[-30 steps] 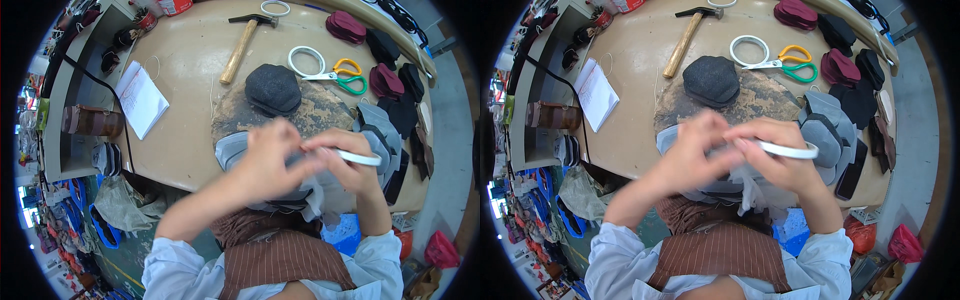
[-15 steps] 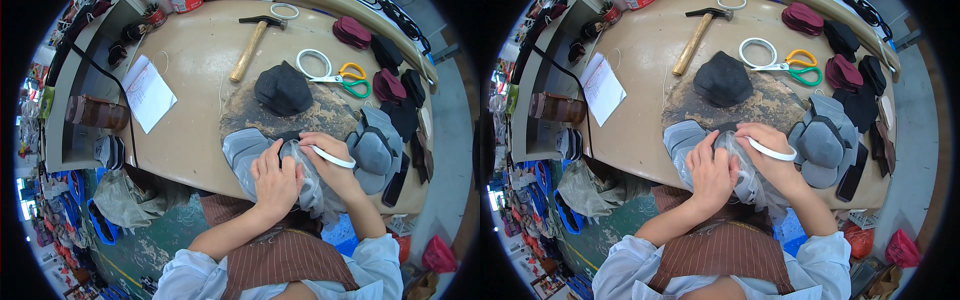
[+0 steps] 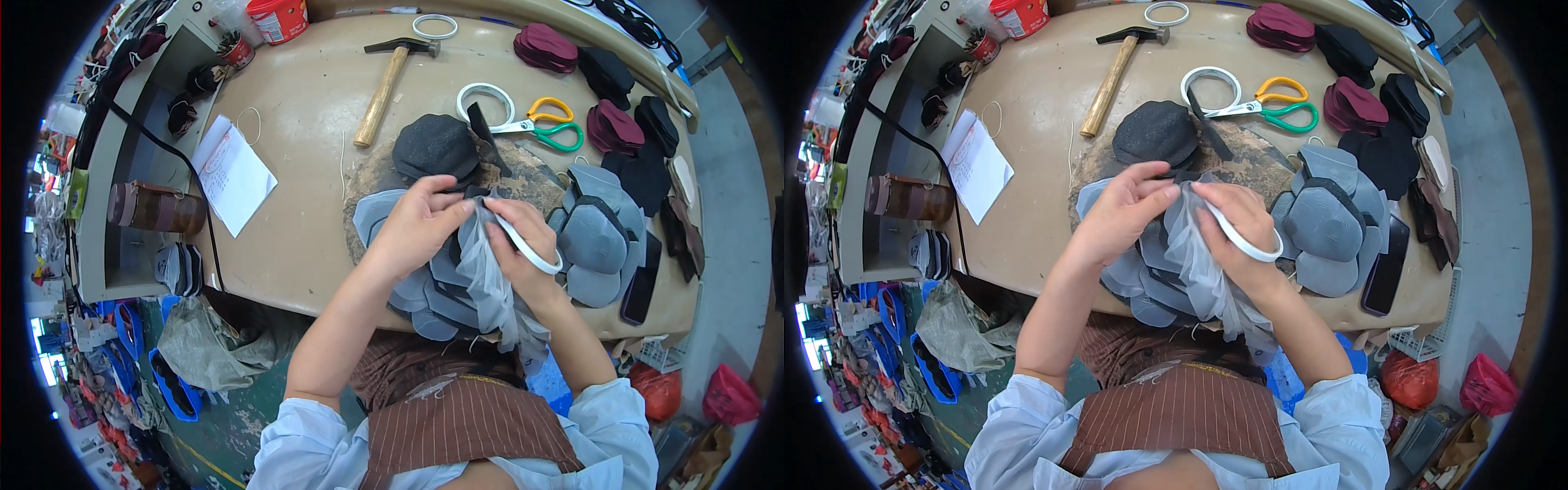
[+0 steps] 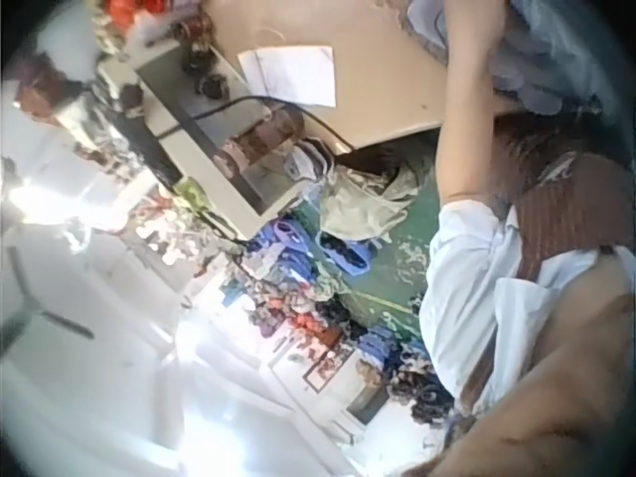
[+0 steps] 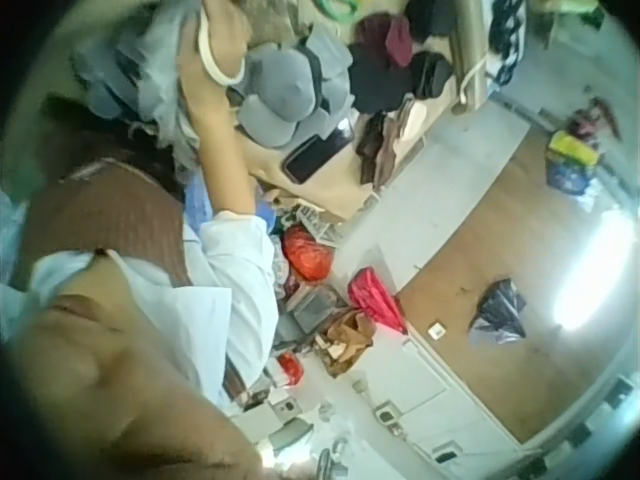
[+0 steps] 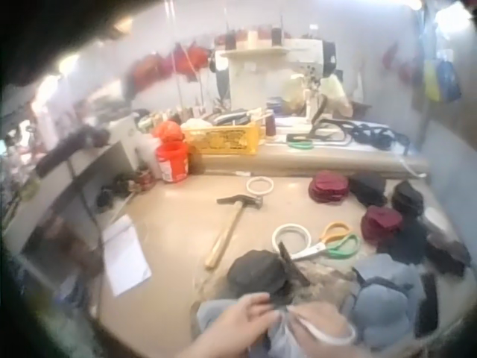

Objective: The person assembles face masks by hand at a workbench. They pick up grey and black fabric pieces, insert white elastic bands into the edges, and stack the finished masks. The process involves repetitive folding and securing of the elastic to create a stack of completed masks.

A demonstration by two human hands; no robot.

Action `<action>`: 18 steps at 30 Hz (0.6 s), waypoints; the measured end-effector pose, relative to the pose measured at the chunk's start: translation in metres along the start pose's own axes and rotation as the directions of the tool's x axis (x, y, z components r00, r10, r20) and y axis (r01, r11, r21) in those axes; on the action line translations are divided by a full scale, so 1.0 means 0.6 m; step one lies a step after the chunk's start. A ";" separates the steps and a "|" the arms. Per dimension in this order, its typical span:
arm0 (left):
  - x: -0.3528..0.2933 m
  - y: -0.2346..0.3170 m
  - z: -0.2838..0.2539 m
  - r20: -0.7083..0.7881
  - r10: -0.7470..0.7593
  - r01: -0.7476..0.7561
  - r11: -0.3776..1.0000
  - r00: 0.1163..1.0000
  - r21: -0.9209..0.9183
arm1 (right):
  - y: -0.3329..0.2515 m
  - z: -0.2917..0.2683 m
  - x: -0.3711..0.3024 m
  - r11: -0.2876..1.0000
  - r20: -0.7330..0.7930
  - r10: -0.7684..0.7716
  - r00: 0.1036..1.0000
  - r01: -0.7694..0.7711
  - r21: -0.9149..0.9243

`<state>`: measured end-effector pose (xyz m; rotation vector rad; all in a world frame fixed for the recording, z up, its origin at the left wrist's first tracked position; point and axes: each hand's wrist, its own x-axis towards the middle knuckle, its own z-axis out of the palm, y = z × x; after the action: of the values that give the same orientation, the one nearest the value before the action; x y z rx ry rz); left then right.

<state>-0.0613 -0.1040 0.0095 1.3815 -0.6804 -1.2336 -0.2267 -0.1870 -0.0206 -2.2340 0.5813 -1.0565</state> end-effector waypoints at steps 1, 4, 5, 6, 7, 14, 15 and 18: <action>0.006 0.003 -0.008 0.113 -0.053 0.052 0.999 0.992 0.016 | -0.002 -0.002 0.002 0.999 0.021 -0.034 0.999 0.034 -0.015; 0.015 0.003 -0.022 0.301 -0.146 0.130 0.989 0.942 0.071 | -0.010 0.000 0.013 0.999 0.102 0.041 0.994 -0.043 0.016; 0.015 -0.001 -0.020 0.278 -0.125 0.107 0.991 0.952 0.079 | -0.008 0.001 0.018 0.999 0.119 0.035 0.992 -0.038 0.022; 0.014 -0.004 -0.018 0.255 -0.104 0.085 0.993 0.961 0.087 | -0.007 0.003 0.020 0.999 0.104 -0.009 0.995 0.005 0.038; 0.013 -0.006 -0.019 0.238 -0.091 0.085 0.996 0.967 0.033 | -0.006 0.005 0.020 0.997 0.088 -0.054 0.995 0.049 0.053; 0.008 0.007 -0.018 0.195 -0.082 0.100 0.991 0.977 -0.085 | -0.014 0.001 0.021 0.995 0.080 -0.097 0.992 0.094 0.040; 0.011 0.010 -0.017 0.190 -0.075 0.089 0.994 0.979 -0.068 | -0.017 0.000 0.022 0.995 0.085 -0.095 0.992 0.093 0.025; 0.025 -0.005 -0.031 0.192 -0.135 0.138 0.990 0.972 -0.002 | -0.019 0.001 0.015 0.998 0.103 -0.018 0.994 0.010 0.070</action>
<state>-0.0406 -0.1106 -0.0007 1.3252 -0.7166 -1.4925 -0.2193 -0.1837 -0.0085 -2.2203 0.4780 -0.9466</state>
